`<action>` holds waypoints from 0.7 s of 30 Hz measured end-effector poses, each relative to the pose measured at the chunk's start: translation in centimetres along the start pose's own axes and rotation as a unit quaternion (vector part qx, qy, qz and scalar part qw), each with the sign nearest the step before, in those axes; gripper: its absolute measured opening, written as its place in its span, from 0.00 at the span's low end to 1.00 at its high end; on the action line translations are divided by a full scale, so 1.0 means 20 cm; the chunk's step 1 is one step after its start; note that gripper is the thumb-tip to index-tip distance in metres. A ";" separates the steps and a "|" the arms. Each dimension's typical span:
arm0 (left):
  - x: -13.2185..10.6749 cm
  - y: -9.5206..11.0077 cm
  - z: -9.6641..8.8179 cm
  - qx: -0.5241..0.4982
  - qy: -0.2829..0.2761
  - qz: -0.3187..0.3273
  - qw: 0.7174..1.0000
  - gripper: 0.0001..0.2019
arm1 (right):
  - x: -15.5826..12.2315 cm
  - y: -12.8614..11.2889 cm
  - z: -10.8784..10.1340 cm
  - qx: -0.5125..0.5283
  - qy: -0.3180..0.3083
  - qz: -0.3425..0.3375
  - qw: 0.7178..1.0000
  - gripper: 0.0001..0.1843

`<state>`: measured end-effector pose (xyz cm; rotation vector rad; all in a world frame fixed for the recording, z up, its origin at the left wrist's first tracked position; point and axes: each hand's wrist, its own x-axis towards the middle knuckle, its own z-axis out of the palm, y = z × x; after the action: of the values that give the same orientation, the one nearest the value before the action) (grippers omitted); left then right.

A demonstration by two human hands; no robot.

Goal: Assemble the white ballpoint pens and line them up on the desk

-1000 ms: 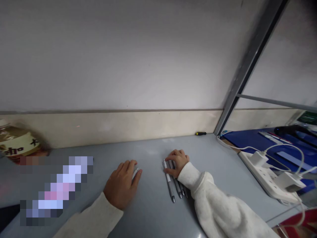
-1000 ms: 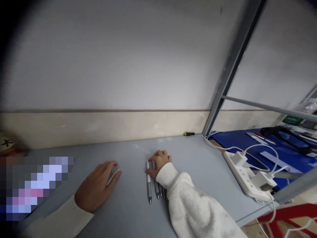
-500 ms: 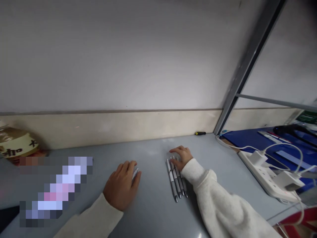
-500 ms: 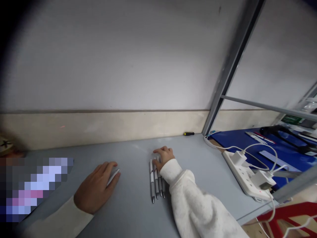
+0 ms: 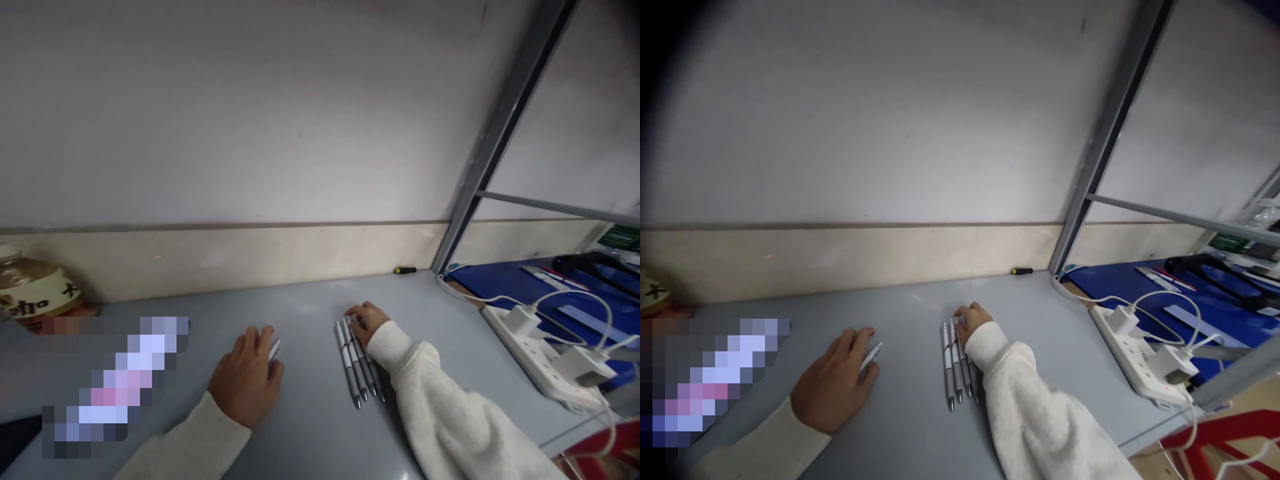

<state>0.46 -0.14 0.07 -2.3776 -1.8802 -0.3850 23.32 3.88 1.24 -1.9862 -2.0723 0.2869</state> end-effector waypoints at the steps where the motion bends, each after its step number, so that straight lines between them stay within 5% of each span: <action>1: 0.00 0.00 0.00 0.002 -0.009 -0.001 1.000 0.13 | 0.00 0.00 0.00 0.002 0.003 0.002 1.000 0.18; 12: 0.01 0.02 -0.06 -0.016 -0.130 -0.011 0.991 0.14 | 0.04 0.04 0.01 -0.023 0.007 0.001 1.000 0.19; 21: 0.00 -0.01 -0.01 -0.122 0.000 0.063 0.990 0.09 | 0.03 0.03 -0.01 -0.011 0.003 0.006 1.000 0.16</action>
<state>0.32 -0.04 0.17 -2.6328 -1.7601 -0.6375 23.90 4.57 1.26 -2.0111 -2.0681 0.2602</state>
